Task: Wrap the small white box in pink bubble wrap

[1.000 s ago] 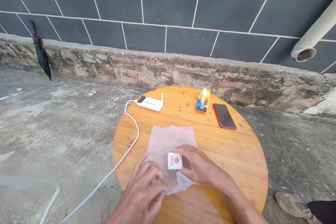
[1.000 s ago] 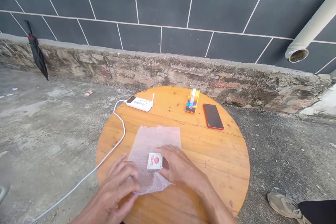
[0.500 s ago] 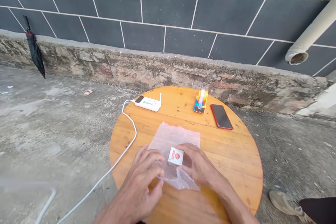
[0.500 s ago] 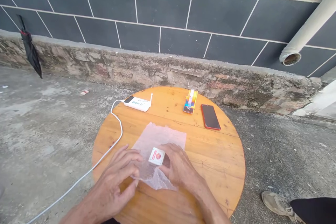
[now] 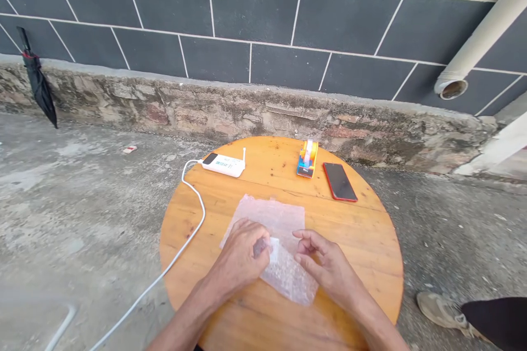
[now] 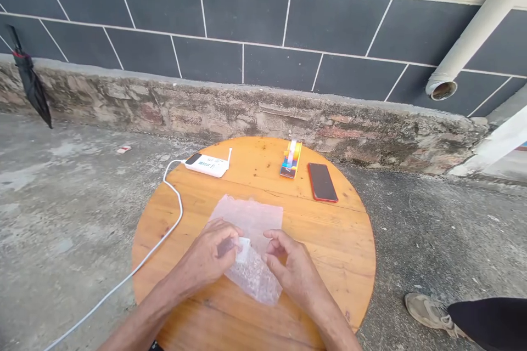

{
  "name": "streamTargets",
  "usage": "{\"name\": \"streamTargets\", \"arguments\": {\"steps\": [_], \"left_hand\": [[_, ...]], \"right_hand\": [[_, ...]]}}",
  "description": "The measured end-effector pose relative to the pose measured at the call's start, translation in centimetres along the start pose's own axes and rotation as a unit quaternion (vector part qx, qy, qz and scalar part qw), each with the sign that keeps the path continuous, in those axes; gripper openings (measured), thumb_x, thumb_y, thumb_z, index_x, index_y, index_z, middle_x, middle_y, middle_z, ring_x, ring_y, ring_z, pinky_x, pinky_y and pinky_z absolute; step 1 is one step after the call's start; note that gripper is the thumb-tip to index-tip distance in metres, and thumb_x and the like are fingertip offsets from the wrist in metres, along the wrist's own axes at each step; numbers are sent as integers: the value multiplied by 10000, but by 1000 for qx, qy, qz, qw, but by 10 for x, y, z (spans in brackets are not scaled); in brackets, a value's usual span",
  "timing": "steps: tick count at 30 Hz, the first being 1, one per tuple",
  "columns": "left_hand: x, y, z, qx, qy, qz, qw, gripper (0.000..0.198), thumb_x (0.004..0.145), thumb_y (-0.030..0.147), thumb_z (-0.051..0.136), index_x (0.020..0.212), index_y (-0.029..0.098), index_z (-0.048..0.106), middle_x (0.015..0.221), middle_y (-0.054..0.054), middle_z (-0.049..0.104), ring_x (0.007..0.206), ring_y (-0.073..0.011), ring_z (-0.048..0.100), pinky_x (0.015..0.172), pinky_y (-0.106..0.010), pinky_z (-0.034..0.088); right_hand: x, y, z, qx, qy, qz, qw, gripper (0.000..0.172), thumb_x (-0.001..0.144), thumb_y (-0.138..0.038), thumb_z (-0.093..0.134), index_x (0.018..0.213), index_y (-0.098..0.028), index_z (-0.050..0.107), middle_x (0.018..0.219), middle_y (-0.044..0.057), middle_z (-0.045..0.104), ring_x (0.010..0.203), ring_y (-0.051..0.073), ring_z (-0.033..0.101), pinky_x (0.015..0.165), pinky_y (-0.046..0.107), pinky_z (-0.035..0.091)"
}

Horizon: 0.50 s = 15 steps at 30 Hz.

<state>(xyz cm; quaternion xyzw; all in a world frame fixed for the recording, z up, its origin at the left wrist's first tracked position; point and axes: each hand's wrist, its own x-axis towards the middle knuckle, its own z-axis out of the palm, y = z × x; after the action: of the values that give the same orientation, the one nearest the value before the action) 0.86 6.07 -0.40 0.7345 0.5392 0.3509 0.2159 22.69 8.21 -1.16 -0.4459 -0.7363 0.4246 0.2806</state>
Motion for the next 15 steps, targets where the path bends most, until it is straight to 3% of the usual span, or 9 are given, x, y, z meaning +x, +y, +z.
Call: {"name": "streamTargets", "arguments": {"steps": [4,7,10,15], "left_hand": [[-2,-3,2,-32,-8,-25,999,128,740,110,495,700,213,560,784,-4,640,811,-184,561,832,-336,425],[-4,-5,1,-78,-28,-36,996,151,741,103,490,686,212,579,736,14,633,776,-162,568,813,-302,421],[-7,-6,0,-121,-57,-37,990,182,734,73,466,680,206,578,693,33,607,720,-130,565,760,-255,418],[-11,-11,3,-156,-64,-72,983,170,730,74,450,721,199,563,710,32,583,653,-115,534,582,-208,384]], "right_hand": [[-5,3,4,-10,-49,22,998,469,786,-331,645,1222,-217,514,974,36,615,788,159,576,692,271,454],[-14,-1,3,-49,-81,35,995,440,789,-283,628,1213,-226,528,840,3,614,681,139,547,607,246,411],[-19,-6,2,-76,-64,17,995,324,833,-247,549,1157,-228,563,755,-9,598,667,140,535,609,245,398],[-12,2,7,-142,-25,16,989,326,838,-276,542,1156,-210,570,801,29,625,735,185,570,661,290,431]]}}
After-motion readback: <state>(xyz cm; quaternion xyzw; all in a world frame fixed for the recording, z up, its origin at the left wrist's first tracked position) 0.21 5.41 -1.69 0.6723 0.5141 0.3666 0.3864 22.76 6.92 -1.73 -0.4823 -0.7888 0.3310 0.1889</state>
